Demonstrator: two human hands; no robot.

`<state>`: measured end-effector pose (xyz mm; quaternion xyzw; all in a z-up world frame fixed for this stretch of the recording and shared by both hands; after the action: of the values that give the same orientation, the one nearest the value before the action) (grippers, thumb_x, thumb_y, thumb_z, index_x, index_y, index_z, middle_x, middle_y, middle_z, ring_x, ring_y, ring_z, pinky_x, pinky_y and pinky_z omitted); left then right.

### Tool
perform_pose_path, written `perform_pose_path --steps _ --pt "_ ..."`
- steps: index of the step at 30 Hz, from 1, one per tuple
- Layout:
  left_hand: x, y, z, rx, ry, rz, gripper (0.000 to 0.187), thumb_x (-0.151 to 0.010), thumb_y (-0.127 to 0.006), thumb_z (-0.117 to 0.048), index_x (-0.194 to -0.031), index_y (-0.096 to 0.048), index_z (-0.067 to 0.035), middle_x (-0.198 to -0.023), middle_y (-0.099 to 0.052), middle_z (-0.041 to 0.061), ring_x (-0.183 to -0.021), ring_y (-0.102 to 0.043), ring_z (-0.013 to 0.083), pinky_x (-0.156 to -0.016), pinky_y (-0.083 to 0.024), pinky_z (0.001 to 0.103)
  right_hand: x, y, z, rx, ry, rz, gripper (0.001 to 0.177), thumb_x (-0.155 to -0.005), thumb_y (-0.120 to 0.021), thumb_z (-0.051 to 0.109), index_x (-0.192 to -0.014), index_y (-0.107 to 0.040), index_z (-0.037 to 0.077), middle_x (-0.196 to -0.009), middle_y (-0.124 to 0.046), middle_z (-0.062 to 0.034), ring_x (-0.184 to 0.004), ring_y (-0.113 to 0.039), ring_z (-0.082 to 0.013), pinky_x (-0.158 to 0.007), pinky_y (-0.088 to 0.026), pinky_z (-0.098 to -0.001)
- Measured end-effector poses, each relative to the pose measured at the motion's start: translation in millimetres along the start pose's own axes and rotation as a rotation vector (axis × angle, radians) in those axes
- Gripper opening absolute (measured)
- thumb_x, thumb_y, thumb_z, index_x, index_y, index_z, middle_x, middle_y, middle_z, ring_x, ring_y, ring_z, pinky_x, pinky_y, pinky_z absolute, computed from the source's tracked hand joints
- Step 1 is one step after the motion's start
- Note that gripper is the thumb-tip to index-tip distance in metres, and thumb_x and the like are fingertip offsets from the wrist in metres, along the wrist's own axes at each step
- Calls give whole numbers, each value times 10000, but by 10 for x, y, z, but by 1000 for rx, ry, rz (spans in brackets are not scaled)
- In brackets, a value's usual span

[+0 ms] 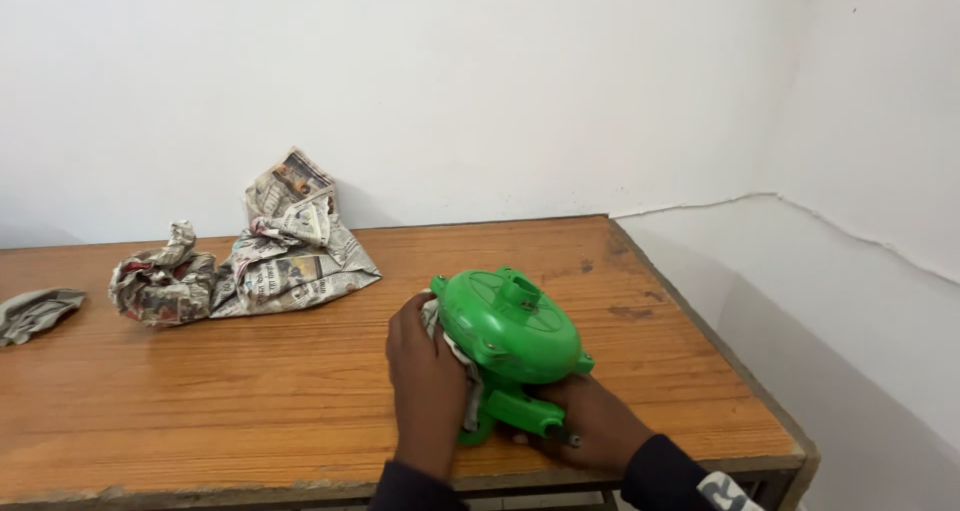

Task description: Cleaning the plastic casing of a green handheld blower using a cloth.

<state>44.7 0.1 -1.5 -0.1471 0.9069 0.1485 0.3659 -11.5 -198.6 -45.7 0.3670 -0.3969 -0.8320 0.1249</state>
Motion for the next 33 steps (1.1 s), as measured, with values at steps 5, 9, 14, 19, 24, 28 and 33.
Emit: perform_pose_path --steps 5,9,14,19,24,28,33 --pt "602 -51 -96 -125 -259 -55 379 -1042 -467 -146 -1356 -557 46 -1349 -592 301 -1253 -569 487 -1069 -451 500 -83 12 -57 -11 -76 -28 405 -785 -772 211 -1170 -721 93 -1188 -721 -188 -1129 -655 -406 -936 -537 -468" --pt "1390 9 113 -135 -630 294 306 -974 -566 -113 -1236 -705 -37 -1376 -589 323 -1326 -579 523 -1088 -501 498 21 -114 -221 96 -293 -2 416 -824 -761 264 -1220 -712 145 -1218 -701 -170 -1158 -634 -389 -949 -525 -454" --pt "727 559 -448 69 -456 -4 321 -879 -566 -4 -1148 -729 -69 -1219 -672 236 -1159 -687 381 -982 -572 426 -53 86 332 276 27 -238 572 -723 -783 292 -1272 -705 151 -1289 -668 -193 -1217 -576 -444 -998 -479 -497" --pt "44 597 -1252 -57 -550 -52 405 -899 -629 -93 -1302 -619 -50 -1408 -553 273 -1320 -566 401 -1073 -480 480 -59 33 483 275 165 -197 609 -764 -852 440 -1274 -698 145 -1319 -645 -194 -1193 -576 -457 -962 -471 -530" --pt "-219 -12 -841 -633 -662 201 607 -910 -580 -518 -1333 -590 -81 -1334 -574 256 -1297 -490 451 -1078 -333 658 -129 -219 380 234 -112 -202 466 -797 -815 400 -1207 -754 188 -1295 -687 -146 -1199 -583 -427 -967 -478 -521" --pt "-541 38 -1023 -829 -292 437 446 -1008 -454 -485 -1200 -674 -148 -1153 -684 143 -1176 -603 387 -1046 -372 697 -221 -492 664 351 -150 -206 494 -803 -800 425 -1231 -715 194 -1269 -671 -153 -1195 -575 -421 -1020 -431 -562" --pt "-479 80 -975 -623 -196 291 370 -940 -573 -472 -1093 -724 -171 -997 -707 133 -998 -670 361 -822 -534 503 -213 -796 360 579 -61 -390 687 -771 -792 408 -1350 -635 74 -1283 -559 -322 -1269 -409 -569 -1065 -216 -756"
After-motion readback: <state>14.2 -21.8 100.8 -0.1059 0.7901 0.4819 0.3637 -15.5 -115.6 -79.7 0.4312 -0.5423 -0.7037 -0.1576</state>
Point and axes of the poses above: each hand's wrist, its own x-axis away from the middle knuckle, its own y-axis out of the back of the hand, z = x × y, the point moved 4 cm from there along -x, towards the middle knuckle
